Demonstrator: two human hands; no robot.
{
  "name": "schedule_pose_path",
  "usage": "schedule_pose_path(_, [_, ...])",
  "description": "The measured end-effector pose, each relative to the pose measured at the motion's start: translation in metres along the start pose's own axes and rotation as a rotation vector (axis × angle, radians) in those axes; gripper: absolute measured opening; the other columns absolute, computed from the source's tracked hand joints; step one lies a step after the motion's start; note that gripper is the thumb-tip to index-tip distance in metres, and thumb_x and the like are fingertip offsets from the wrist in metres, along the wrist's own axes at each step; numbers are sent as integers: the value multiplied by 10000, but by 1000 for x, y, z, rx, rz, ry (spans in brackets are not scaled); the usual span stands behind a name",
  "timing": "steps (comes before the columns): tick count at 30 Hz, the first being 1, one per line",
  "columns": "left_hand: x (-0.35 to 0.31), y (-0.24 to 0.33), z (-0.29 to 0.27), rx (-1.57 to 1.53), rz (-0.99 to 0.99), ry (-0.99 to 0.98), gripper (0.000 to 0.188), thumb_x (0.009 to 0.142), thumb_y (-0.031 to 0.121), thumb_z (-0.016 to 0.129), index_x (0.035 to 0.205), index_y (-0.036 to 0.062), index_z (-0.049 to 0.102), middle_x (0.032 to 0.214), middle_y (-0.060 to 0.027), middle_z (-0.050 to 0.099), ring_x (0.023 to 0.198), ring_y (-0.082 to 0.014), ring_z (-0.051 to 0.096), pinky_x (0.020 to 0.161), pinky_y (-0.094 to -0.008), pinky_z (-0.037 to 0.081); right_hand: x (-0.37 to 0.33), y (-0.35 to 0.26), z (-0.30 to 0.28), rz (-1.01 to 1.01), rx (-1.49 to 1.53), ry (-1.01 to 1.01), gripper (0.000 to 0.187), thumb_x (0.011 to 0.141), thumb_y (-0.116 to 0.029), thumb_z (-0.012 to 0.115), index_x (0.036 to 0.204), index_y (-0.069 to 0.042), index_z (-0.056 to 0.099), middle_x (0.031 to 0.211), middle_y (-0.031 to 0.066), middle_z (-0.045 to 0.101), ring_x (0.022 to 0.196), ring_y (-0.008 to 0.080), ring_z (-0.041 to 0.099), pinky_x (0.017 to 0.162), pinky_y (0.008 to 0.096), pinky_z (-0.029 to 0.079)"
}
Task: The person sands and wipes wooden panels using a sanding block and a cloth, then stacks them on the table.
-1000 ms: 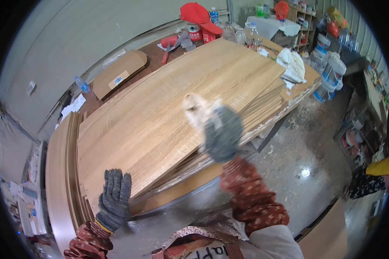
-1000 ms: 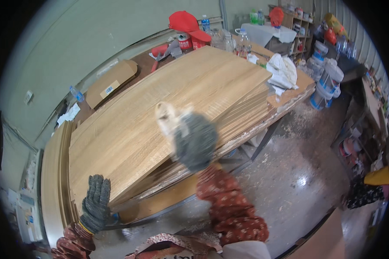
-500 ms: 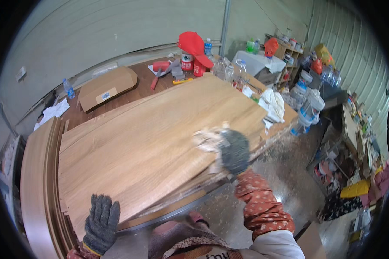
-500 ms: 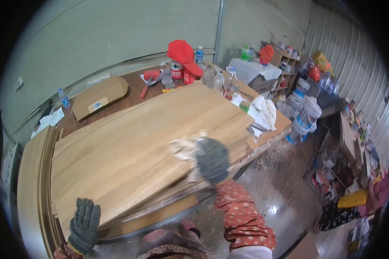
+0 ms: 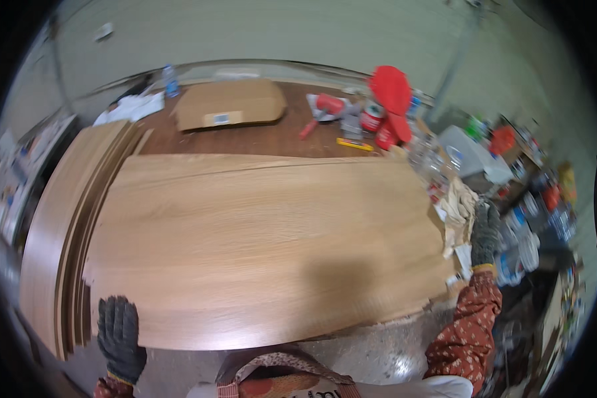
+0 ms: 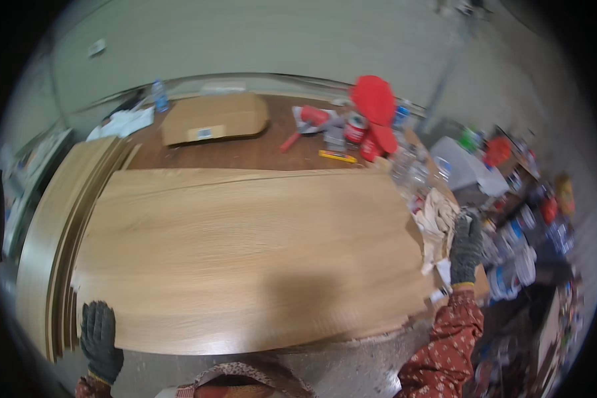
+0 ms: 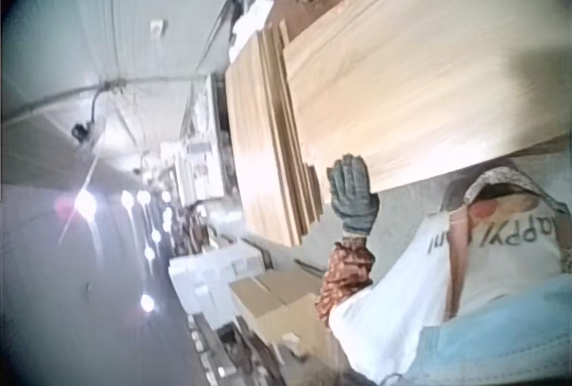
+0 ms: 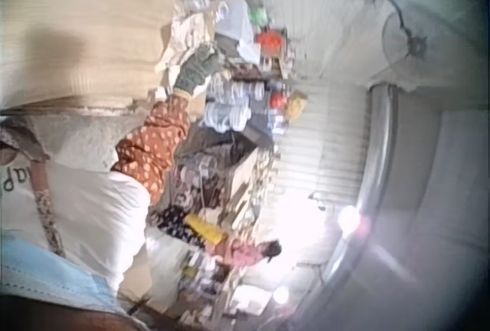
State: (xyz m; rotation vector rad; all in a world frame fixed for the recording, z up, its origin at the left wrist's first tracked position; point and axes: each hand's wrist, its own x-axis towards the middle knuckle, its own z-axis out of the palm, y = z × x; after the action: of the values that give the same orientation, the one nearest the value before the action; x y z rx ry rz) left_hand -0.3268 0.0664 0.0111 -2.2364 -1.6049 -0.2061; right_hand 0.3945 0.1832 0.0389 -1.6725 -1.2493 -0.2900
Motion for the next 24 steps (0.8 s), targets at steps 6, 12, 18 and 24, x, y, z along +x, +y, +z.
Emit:
schedule_pose_path(6, [-23,-6,9,-1,-338,178,515,696,-42,475,1206,17,516,1262,-183,490,1238,-378,399,1070,-548,237,10,-36,130,-486,-120,-547,466,836,-172,590,1249,-20,437,1182,173,520,1129,319,489,976,376,370])
schedule_pose_path(12, [-35,-13,13,-46,-447,261,482,714,75,601,1189,47,521,1280,-175,466,1258,-369,376,1054,-600,215,32,-115,218,-339,123,-746,457,852,-186,594,1253,-25,446,1218,151,518,1139,270,495,983,354,368])
schedule_pose_path(18, [-40,-5,24,-107,-508,428,481,822,410,528,1167,76,551,1258,-154,488,1271,-375,352,1042,-610,208,-17,-238,293,-649,283,-903,466,820,-187,613,1236,-29,476,1230,163,525,1167,302,490,979,376,377])
schedule_pose_path(24, [-39,3,28,-153,-509,488,424,840,441,523,1072,101,620,1252,-127,496,1255,-355,371,1029,-594,239,-90,-391,338,-1004,336,-871,461,827,-233,578,1232,-37,479,1225,179,518,1150,345,481,993,401,362])
